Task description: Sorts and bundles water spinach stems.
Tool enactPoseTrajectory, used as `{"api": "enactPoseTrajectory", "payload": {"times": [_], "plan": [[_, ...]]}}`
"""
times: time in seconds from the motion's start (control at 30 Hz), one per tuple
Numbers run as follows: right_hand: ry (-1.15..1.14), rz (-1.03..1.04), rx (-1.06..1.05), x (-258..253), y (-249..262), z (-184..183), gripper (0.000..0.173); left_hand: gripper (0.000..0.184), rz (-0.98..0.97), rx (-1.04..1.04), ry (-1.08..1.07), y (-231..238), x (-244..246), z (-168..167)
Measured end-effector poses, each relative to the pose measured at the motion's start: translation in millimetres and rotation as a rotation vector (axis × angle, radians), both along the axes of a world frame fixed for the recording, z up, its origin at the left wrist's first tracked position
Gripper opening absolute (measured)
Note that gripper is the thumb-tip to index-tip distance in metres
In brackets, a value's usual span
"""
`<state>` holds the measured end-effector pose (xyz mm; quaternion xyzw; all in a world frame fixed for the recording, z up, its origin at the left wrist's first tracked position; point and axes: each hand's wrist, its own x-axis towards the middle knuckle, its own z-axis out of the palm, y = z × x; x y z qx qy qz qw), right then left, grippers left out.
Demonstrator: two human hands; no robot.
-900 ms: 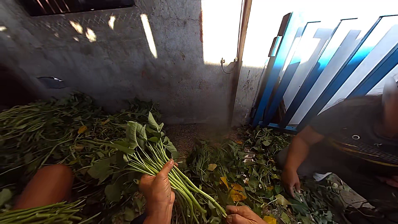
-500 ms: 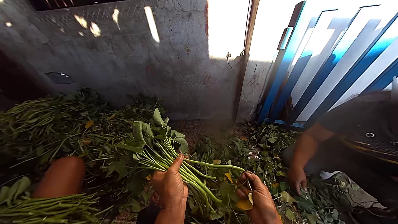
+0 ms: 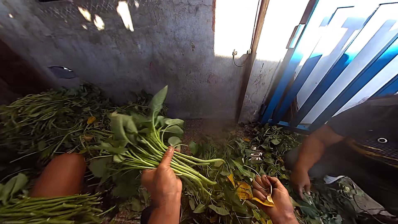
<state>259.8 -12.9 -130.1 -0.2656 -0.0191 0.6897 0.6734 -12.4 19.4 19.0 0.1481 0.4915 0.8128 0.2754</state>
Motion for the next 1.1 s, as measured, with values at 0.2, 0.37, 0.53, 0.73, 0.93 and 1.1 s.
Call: {"api": "enactPoseTrajectory", "payload": {"times": [0.2,0.37,0.53,0.73,0.93,1.1], "plan": [[-1.958,1.165,-0.251,38,-13,-41,0.032,0.037,0.038,-0.054,0.070,-4,-15,2],[-2.286,0.950,-0.086,-38,43,-44,0.031,0.036,-0.037,-0.092,0.072,-8,-2,-4],[-2.436,1.227,0.295,-76,110,-103,0.032,0.035,-0.101,-0.146,0.045,-12,5,-5],[-2.557,1.388,0.305,-83,144,-144,0.041,0.036,-0.158,-0.185,0.006,-11,2,-3],[-2.510,1.444,0.273,-65,133,-135,0.039,0.030,-0.217,-0.204,-0.018,-10,14,-1],[-2.526,1.143,0.294,-61,131,-139,0.037,0.029,-0.250,-0.241,-0.083,-14,25,-6]]}}
